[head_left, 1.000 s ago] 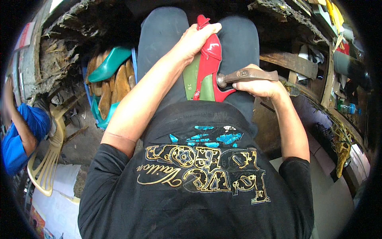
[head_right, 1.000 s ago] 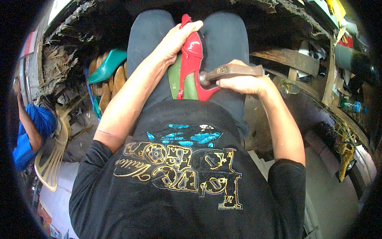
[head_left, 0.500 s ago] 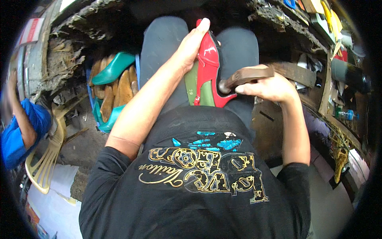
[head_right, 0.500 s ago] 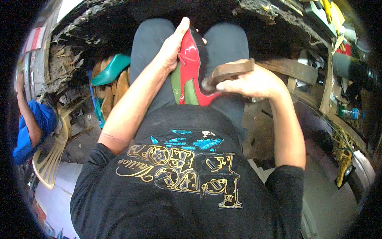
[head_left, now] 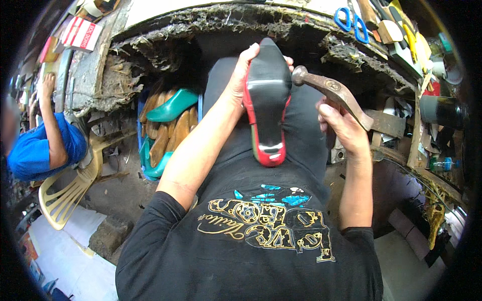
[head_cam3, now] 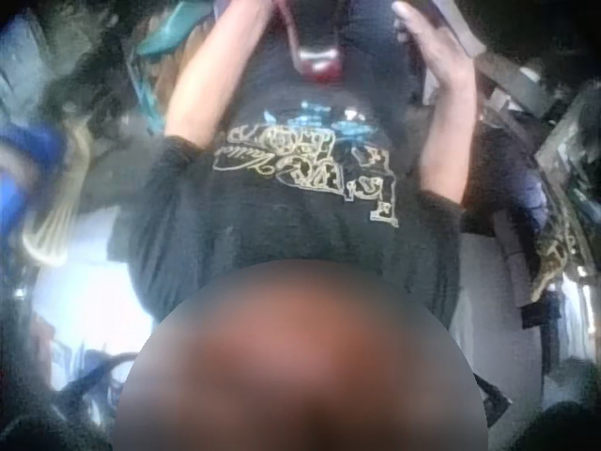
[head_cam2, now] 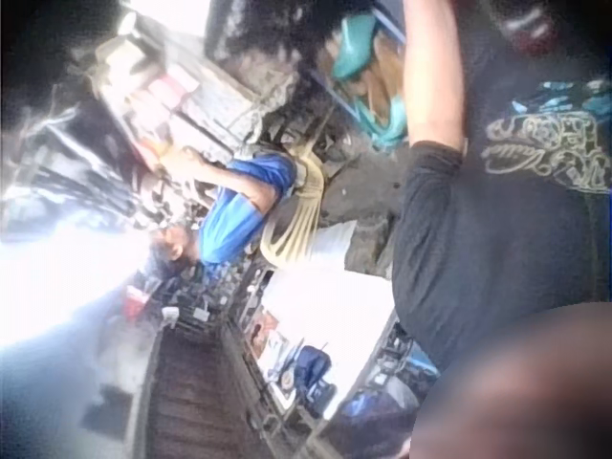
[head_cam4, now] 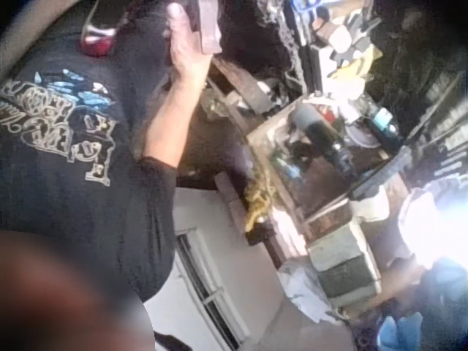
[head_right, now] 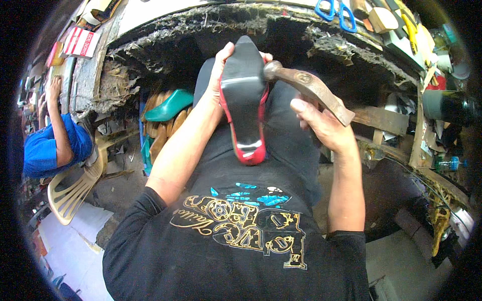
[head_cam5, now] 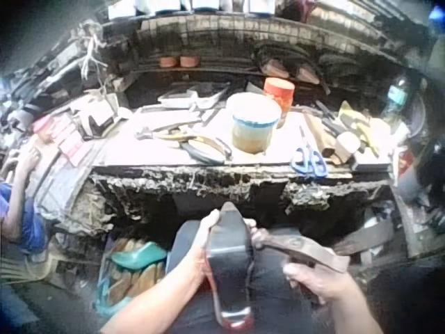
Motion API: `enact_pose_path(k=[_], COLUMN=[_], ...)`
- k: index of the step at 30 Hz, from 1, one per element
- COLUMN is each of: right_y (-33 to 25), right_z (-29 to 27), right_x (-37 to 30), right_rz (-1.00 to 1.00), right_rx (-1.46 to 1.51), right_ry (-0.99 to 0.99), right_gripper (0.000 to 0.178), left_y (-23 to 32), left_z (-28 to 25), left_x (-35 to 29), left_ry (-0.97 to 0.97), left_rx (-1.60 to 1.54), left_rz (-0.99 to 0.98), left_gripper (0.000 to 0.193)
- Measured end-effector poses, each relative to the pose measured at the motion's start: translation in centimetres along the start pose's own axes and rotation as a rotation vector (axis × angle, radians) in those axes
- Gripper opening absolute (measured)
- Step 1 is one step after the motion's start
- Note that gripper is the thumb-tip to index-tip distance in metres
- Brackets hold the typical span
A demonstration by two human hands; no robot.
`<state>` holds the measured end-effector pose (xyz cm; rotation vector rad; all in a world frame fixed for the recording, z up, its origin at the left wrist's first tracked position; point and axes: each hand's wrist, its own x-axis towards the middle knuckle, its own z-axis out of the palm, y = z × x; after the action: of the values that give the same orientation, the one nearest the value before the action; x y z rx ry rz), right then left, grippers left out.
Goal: The person repairs a red and green high-heeled shoe by hammering the sole and heel, then uses pliers to adjust the heel. They also hammer a flip-flop sole on a wooden block. The person works at a cluttered workbench with tools and shoe lasts visible.
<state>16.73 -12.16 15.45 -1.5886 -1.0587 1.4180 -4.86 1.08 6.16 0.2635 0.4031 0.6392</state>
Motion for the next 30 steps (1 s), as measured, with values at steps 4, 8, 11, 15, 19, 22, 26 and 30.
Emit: enact_pose_path(k=[4, 8, 11, 15, 19, 22, 26, 30], right_y=[4.1, 8.1, 9.3, 9.2, 9.4, 8.9, 6.5, 3.2], right_z=[-0.3, -2.3, -3.3, -3.5, -3.0, -3.1, -4.0, -5.1], right_x=[2.2, 3.5, 3.1, 2.4, 3.2, 3.5, 2.5, 0.1], right_rz=[-0.076, -0.041, 0.079, 0.082, 0.051, 0.122, 0.135, 0.104], right_rx=[0.130, 0.392, 0.425, 0.500, 0.398, 0.320, 0.337, 0.271], right_ry=[0.309, 0.335, 0.429, 0.386, 0.450, 0.449, 0.471, 0.568], right_gripper=[0.033, 0.028, 0.032, 0.034, 0.034, 0.036, 0.045, 0.038], left_y=[-2.4, -3.7, -5.4, -6.4, -6.5, -6.3, -3.6, 2.1], left_z=[1.4, 4.2, 5.2, 3.9, 3.3, 3.5, 3.4, 3.3], left_x=[1.3, -1.2, -8.5, -10.7, -10.6, -10.7, -9.7, -9.3], left_ry=[0.021, 0.036, 0.095, 0.130, 0.092, 0.022, 0.062, -0.022], left_rx=[0.246, 1.235, 1.452, 1.629, 1.632, 1.718, 1.658, 1.754], left_rz=[-0.212, -0.002, 0.034, 0.034, 0.078, 0.173, 0.042, 0.382], left_gripper=[0.061, 0.061, 0.094, 0.101, 0.106, 0.105, 0.099, 0.071])
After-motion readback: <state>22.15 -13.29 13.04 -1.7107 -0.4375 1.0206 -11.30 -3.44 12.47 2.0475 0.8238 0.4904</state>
